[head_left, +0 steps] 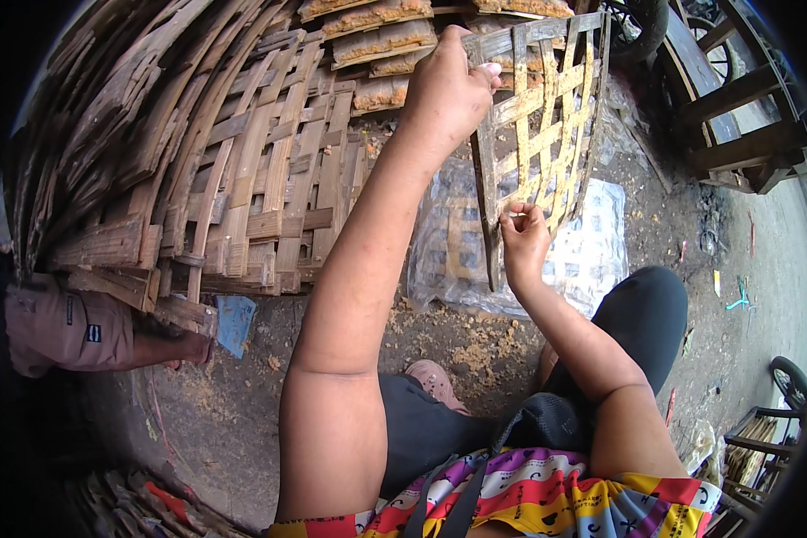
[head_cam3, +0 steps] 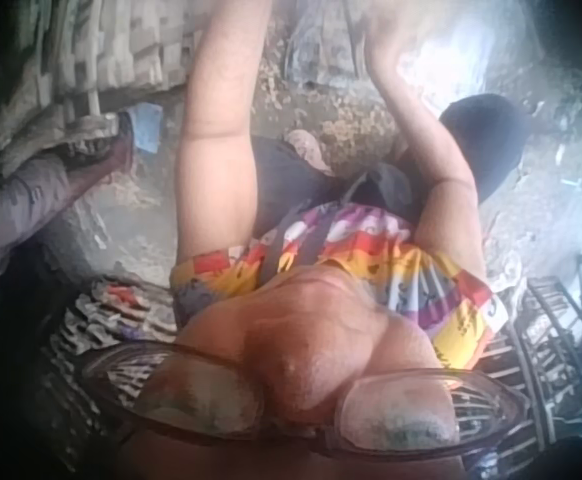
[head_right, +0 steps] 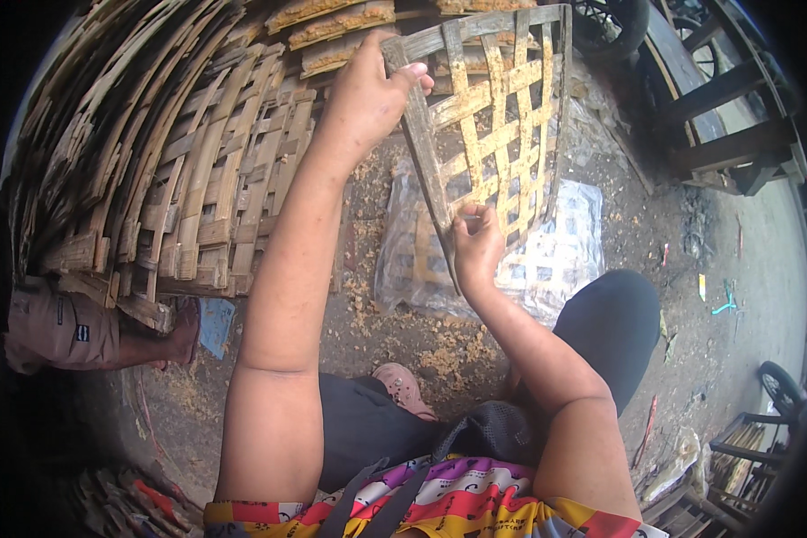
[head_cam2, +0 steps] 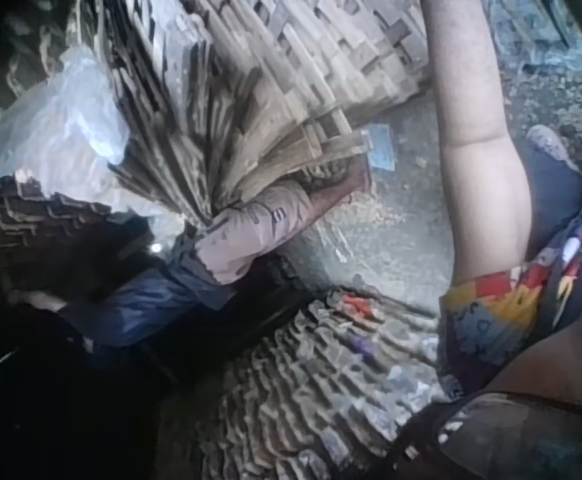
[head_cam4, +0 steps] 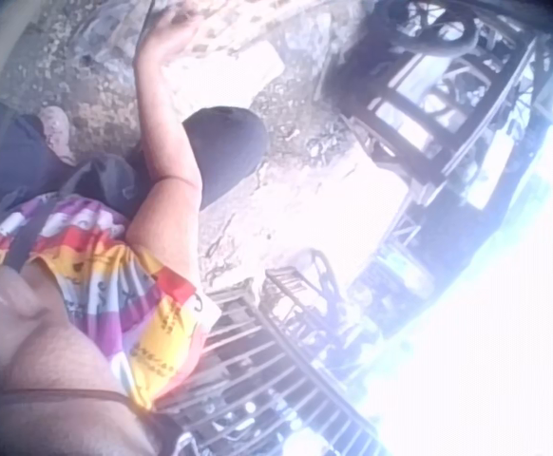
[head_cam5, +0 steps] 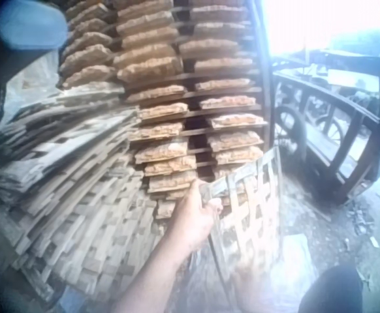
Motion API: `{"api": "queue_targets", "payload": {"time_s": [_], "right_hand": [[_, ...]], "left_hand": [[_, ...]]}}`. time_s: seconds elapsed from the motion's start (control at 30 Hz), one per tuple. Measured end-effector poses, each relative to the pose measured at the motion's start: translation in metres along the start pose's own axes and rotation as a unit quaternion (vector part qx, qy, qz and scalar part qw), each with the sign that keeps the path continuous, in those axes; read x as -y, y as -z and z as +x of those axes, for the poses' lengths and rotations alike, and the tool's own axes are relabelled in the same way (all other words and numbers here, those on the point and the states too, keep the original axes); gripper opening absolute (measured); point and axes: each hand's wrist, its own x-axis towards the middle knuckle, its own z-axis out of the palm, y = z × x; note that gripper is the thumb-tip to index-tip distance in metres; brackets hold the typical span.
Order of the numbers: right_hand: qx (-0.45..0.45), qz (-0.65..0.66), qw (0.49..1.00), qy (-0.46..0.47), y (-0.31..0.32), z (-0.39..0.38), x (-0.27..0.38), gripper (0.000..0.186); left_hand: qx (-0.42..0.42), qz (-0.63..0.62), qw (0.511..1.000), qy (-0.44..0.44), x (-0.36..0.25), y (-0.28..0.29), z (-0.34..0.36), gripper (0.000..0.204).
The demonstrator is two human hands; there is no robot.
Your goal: The person picks up a wooden lattice tray, places it into a clear plastic bag, and then sets the bagged tray aside. This process is repeated with additional trays from a nearby stack.
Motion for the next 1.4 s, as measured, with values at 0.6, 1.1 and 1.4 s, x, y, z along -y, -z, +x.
{"api": "queue_targets", "payload": {"time_s": [0.6, 1.1, 1.4], "right_hand": [[-0.111, -0.111, 0.987, -0.034, 0.321, 0.168, -0.024, 0.035], [0.190, -0.059, 0.958, 0.208, 0.047, 0.019, 0.095, 0.034], [0.186, 0.065, 0.963, 0.187, 0.023, 0.014, 0.067, 0.042]], "left_hand": [[0.060, -0.029, 0.998, -0.011, 0.014, 0.020, -0.009, 0.063], [0.174, 0.175, 0.969, -0.002, -0.015, 0.057, -0.006, 0.069], [0.134, 0.169, 0.975, -0.044, 0.005, 0.057, -0.006, 0.068]]}}
